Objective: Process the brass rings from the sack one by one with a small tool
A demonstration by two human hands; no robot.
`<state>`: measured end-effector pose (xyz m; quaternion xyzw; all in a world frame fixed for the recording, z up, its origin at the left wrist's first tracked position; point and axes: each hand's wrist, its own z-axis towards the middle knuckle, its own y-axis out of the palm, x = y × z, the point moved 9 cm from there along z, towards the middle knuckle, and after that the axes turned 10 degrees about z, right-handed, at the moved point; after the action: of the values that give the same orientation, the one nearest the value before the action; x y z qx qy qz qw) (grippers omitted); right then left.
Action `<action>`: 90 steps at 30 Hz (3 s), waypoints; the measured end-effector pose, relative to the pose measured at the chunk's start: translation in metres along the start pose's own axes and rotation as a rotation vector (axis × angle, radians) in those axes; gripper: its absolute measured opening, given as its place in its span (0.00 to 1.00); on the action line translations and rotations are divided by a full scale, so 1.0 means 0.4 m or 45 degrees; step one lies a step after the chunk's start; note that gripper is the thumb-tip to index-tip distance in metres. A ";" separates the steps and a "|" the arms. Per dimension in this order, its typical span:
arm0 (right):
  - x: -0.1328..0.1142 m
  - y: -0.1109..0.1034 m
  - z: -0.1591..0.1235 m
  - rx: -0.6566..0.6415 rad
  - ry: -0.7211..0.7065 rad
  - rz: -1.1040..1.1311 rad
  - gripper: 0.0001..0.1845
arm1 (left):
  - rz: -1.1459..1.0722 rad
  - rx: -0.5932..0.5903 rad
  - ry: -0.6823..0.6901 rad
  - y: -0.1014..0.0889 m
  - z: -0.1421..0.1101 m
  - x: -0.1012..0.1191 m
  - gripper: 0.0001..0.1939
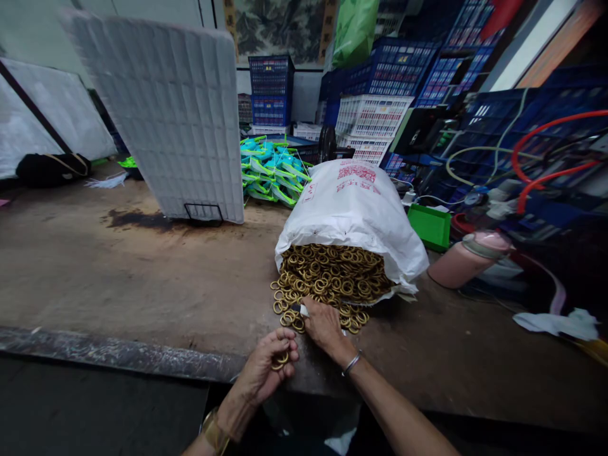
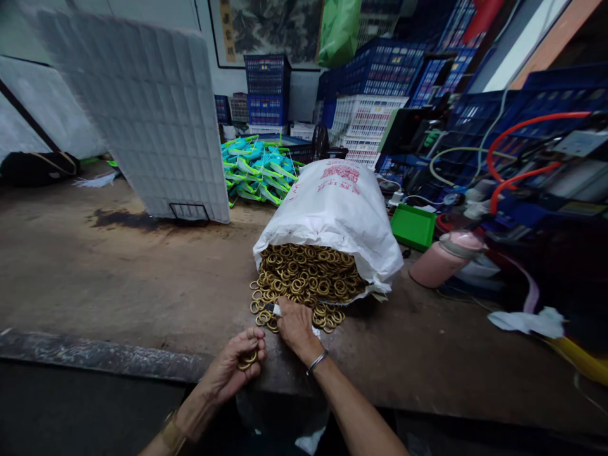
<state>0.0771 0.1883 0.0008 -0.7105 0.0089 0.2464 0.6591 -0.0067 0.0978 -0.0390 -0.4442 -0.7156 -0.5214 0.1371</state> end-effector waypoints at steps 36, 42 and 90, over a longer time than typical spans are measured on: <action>-0.049 -0.051 -0.097 -0.120 0.046 1.416 0.15 | 0.867 0.314 0.625 0.052 -0.043 0.128 0.06; -0.055 -0.052 -0.100 -0.091 0.041 1.365 0.13 | 0.771 0.261 0.468 0.046 -0.037 0.092 0.13; -0.010 -0.030 -0.043 0.090 -0.004 0.111 0.15 | 0.331 -0.002 0.179 0.046 -0.052 0.025 0.16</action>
<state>0.0835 0.1725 0.0138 -0.6855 0.0475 0.2756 0.6722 -0.0035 0.0860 -0.0121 -0.4955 -0.6404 -0.5296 0.2529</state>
